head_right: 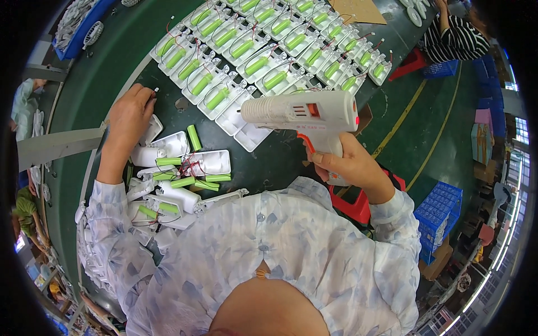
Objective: The person picks up a battery by hand and places it into a white plastic casing, then uses a glue gun to apply adhesive and secure the battery. They repeat this process for multiple units, handling one battery and casing at a time.
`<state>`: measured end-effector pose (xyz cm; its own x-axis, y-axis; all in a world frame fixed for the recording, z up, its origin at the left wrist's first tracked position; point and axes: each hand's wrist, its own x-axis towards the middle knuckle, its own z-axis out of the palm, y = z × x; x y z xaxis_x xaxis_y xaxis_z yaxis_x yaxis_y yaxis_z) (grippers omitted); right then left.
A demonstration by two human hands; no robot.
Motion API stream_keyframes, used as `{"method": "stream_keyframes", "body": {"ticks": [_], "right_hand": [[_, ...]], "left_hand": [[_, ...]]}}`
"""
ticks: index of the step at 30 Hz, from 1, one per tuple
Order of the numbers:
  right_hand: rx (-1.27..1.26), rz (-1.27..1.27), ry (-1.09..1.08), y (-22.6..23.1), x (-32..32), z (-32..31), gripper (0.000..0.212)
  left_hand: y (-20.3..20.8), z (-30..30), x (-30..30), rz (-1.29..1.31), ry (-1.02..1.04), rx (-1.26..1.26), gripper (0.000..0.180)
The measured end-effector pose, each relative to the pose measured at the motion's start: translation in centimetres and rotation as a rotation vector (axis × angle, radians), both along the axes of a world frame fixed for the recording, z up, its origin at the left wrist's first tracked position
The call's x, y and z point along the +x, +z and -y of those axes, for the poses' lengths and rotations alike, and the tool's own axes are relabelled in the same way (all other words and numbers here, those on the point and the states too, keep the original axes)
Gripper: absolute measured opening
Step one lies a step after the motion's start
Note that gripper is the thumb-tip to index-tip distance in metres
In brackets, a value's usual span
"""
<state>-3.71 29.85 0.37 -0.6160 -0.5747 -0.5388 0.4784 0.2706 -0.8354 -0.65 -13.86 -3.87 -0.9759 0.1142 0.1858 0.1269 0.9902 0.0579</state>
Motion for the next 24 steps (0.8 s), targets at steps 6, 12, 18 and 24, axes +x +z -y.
{"method": "stream_keyframes", "body": {"ticks": [6,12,18,24], "right_hand": [[0.015,-0.079,0.096,0.3,0.8,-0.4,0.041],[0.066,-0.225,0.147,0.3,1.2,0.2,0.043],[0.085,-0.315,0.127,0.2,1.0,0.1,0.038],[0.108,-0.308,0.116,-0.2,1.1,-0.3,0.037]], "left_hand": [[0.1,-0.1,0.0,0.007,0.003,0.001,0.009],[0.0,0.0,0.0,0.027,0.020,-0.004,0.008],[1.0,-0.1,0.2,0.067,0.047,0.071,0.007],[3.7,-3.2,-0.4,0.027,-0.044,0.333,0.009]]}}
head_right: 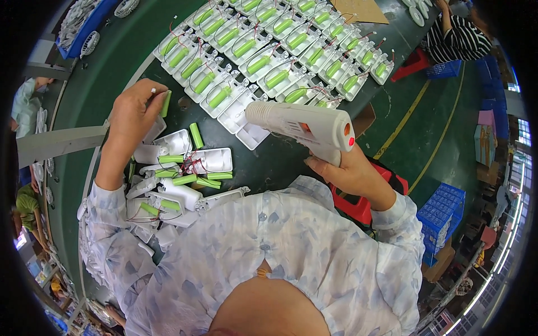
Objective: The person picks up a battery by hand and places it into a white plastic casing, then uses a glue gun to apply adhesive and secure the battery. They repeat this process for multiple units, handling one battery and casing at a time.
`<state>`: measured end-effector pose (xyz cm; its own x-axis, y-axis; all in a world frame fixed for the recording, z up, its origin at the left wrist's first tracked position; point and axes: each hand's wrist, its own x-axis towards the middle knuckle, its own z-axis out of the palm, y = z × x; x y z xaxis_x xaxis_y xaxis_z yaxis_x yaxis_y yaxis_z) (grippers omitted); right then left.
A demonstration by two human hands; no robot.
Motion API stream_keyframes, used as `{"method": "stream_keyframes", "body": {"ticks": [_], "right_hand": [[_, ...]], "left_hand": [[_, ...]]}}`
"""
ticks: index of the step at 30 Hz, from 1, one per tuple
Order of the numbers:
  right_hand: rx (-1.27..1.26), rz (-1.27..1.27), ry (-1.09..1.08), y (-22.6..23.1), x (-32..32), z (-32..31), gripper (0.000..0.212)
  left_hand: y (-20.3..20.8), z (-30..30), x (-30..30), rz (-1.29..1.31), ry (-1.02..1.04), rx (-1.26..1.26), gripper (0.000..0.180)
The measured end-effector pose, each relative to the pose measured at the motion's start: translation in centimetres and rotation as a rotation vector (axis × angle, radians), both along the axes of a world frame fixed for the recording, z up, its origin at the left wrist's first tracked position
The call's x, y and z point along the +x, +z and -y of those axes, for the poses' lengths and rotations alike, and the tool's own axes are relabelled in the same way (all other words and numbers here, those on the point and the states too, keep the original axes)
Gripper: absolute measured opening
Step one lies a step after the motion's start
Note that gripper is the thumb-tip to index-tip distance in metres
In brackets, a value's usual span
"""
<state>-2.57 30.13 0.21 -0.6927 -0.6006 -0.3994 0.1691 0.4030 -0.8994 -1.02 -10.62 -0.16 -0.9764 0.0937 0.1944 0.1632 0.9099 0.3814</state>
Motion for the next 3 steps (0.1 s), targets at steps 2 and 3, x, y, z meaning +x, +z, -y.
{"method": "stream_keyframes", "body": {"ticks": [2,3], "right_hand": [[-0.015,0.015,-0.002,-0.12,0.07,-0.05,0.039],[-0.022,0.021,-0.006,-0.16,0.13,0.02,0.040]], "left_hand": [[0.40,-0.79,0.06,0.006,-0.035,-0.033,0.009],[0.48,-1.05,-0.05,0.022,-0.049,-0.050,0.010]]}}
